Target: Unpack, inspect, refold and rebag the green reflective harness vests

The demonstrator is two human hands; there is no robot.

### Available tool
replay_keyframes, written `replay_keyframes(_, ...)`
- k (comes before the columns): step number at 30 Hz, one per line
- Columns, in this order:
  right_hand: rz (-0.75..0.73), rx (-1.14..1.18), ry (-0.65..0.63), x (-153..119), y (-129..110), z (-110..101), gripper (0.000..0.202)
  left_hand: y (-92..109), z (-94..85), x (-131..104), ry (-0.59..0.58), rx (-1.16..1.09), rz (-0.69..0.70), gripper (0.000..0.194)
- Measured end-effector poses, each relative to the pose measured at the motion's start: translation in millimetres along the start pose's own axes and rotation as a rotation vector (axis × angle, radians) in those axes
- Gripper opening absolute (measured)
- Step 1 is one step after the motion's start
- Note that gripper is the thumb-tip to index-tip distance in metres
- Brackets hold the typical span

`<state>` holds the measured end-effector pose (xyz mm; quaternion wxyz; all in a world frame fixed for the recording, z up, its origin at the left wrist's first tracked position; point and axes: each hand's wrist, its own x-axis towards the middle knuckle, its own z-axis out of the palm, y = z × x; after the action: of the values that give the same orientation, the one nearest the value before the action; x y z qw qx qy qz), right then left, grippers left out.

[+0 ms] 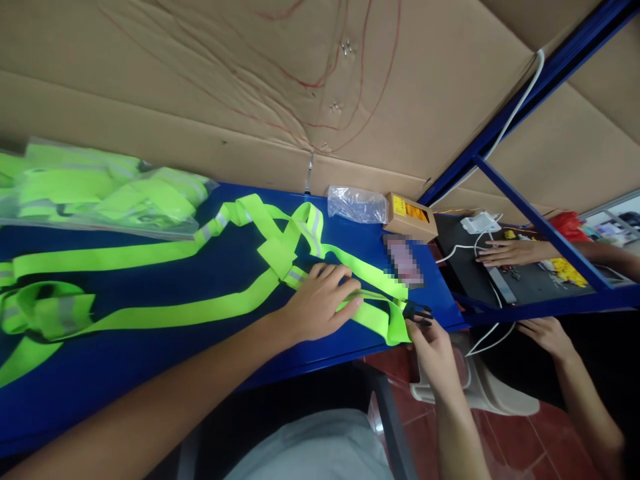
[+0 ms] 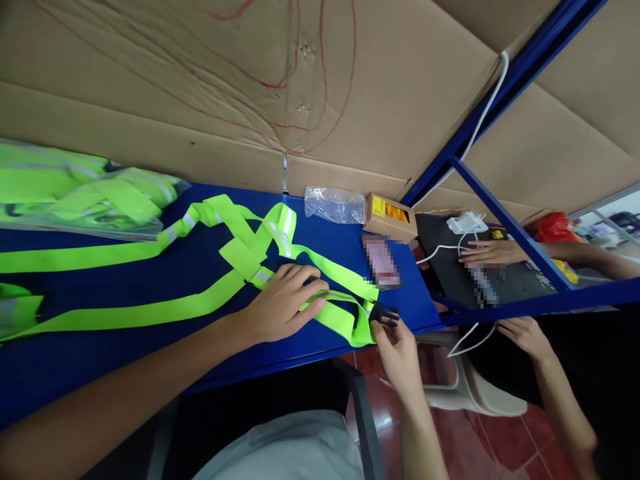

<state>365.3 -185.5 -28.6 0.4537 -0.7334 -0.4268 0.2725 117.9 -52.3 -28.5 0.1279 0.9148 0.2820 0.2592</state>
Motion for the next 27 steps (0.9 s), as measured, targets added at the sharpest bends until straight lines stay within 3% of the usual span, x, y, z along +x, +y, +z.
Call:
replay_keyframes(3,0.064,0.086,-0.015,2.0,2.0,-2.7,0.047,1.4,4.2,-1.1,0.012,-0.002,-0.071,0.042)
replay_keyframes(7,0.108,0.122,-0.022,5.3,9.1,-18.2,0.049,-2.7,13.3,-5.6,-0.078,0.133,-0.024,0.049)
replay_keyframes(12,0.158,0.003,0.052,9.0,19.8,-38.7,0.055,-16.2,14.5,-8.8,-0.081,0.217,-0.032,0.052)
replay_keyframes(16,0.132,-0.119,0.039,13.1,21.6,-45.8,0.051,-20.8,12.3,-9.5,-0.059,0.248,-0.022,0.052)
replay_keyframes(18,0.134,-0.174,0.001,13.4,19.5,-46.5,0.052,-18.2,9.8,-8.5,-0.059,0.249,-0.009,0.047)
replay_keyframes(23,0.310,-0.083,-0.181,6.3,16.0,-43.0,0.059,-1.7,2.9,-3.7,-0.122,0.198,0.049,0.034)
replay_keyframes(27,0.148,-0.413,-0.147,0.4,15.8,-47.1,0.059,7.6,7.3,-5.5,-0.143,0.128,0.051,0.035)
